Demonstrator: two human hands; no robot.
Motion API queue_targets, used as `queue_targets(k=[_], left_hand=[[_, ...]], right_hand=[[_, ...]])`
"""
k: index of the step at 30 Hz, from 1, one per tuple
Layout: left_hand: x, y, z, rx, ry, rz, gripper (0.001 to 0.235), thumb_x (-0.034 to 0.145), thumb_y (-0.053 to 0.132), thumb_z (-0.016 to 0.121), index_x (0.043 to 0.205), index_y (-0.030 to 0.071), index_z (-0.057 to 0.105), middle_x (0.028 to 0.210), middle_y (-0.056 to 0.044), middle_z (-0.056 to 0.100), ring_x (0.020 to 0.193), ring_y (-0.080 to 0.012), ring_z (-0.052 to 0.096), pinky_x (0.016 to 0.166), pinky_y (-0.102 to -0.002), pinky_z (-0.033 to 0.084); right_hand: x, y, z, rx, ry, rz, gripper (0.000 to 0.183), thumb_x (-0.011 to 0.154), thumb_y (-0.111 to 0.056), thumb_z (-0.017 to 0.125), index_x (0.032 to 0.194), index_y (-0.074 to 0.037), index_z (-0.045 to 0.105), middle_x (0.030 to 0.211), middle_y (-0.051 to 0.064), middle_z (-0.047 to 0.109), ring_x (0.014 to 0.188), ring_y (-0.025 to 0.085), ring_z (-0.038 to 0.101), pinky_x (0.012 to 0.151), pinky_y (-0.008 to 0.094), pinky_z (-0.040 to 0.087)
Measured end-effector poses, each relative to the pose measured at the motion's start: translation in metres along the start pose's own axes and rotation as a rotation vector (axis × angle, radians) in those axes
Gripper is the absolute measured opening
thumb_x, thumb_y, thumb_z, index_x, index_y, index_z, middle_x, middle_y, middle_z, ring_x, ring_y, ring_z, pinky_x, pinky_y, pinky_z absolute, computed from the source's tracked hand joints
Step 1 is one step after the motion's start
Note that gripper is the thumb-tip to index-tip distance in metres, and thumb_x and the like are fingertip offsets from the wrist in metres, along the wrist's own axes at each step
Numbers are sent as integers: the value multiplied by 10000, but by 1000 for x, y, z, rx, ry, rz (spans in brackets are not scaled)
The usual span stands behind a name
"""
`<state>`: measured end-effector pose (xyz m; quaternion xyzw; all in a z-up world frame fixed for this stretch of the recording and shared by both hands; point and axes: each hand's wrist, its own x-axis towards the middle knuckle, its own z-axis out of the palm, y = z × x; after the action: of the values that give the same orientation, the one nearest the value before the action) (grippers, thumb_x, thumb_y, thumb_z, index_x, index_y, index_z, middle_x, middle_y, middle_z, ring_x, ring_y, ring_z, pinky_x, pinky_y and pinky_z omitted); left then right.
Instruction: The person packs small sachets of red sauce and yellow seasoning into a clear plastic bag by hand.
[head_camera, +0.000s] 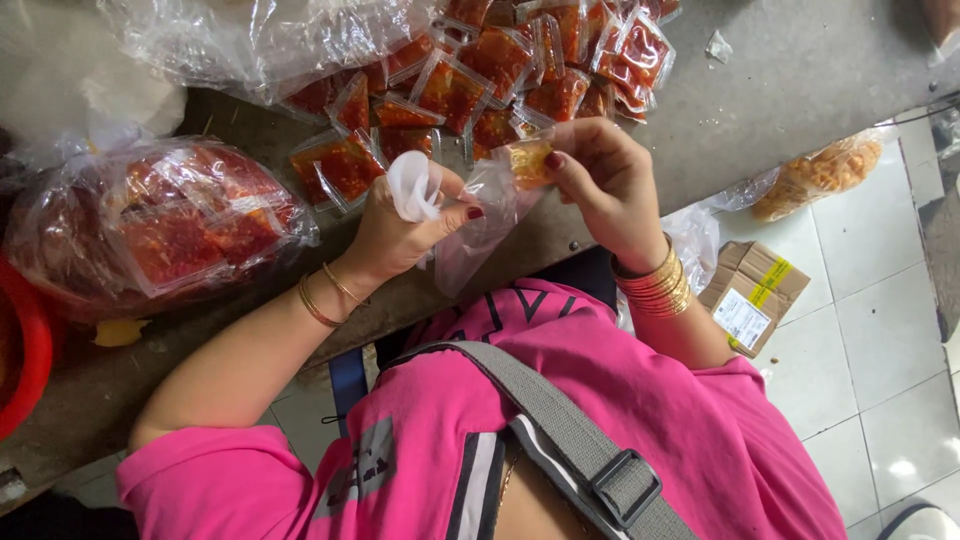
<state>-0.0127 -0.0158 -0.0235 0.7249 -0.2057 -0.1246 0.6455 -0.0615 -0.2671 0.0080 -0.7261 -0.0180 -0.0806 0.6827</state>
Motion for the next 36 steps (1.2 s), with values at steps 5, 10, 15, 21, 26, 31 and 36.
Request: queue_targets(k=[5,10,15,21,26,31,36], left_hand=[[6,7,-1,-55,4,29,136,922,122,851,985,57,749,731,-73,706,606,-106,602,591,-236,464],[5,18,2,-122,-42,50,91,963,88,799,1014,30,751,794,-147,721,641,-165,621,649,-276,503],[-3,-7,1,-209,-55,-63,186,973,168,792,1089,26,758,908,-72,764,827,-101,651,801,-281,542],[-1,21,-8,-179,-146,56,234,1011,184,731,1160,3,718,954,-213,750,817,-277,707,869,-416,552],[0,19,-7,-198,-199,48,256,990,177,751,1156,-16,719,971,-216,741,845,-240,677,870,-421,532],[-7,-10,-5,-147,-246,-8,289,968,263,774,1114,16,733,910,-193,748,759,-242,697,890,-372,537],[-2,4,3,-160,-239,-22,353,926,273,824,1129,0,733,918,-169,757,843,-210,686,823,-382,522]], right_hand=[[-3,-17,0,-73,-52,-2,158,1008,-9,699,1132,86,682,811,147,657,632,133,599,600,275,543],[-5,-20,12,-118,-126,2,354,970,-63,771,1267,14,594,869,134,693,628,104,550,569,235,458],[-9,-18,22,-322,-47,-113,84,1021,-34,687,1056,-40,763,690,55,693,542,68,465,504,238,429],[-8,-27,23,-427,-116,-241,116,894,-42,841,1007,-49,816,691,92,645,551,162,524,566,288,454],[-1,-47,14,-413,-107,-296,64,989,0,720,1002,-43,766,656,65,605,575,175,516,637,316,499],[5,-41,-1,-304,-229,-415,94,1011,-23,648,964,-35,729,702,62,638,599,227,538,703,357,520],[19,-62,-2,-351,-300,-743,171,1007,-148,702,879,-36,718,745,106,664,651,305,619,737,435,482]])
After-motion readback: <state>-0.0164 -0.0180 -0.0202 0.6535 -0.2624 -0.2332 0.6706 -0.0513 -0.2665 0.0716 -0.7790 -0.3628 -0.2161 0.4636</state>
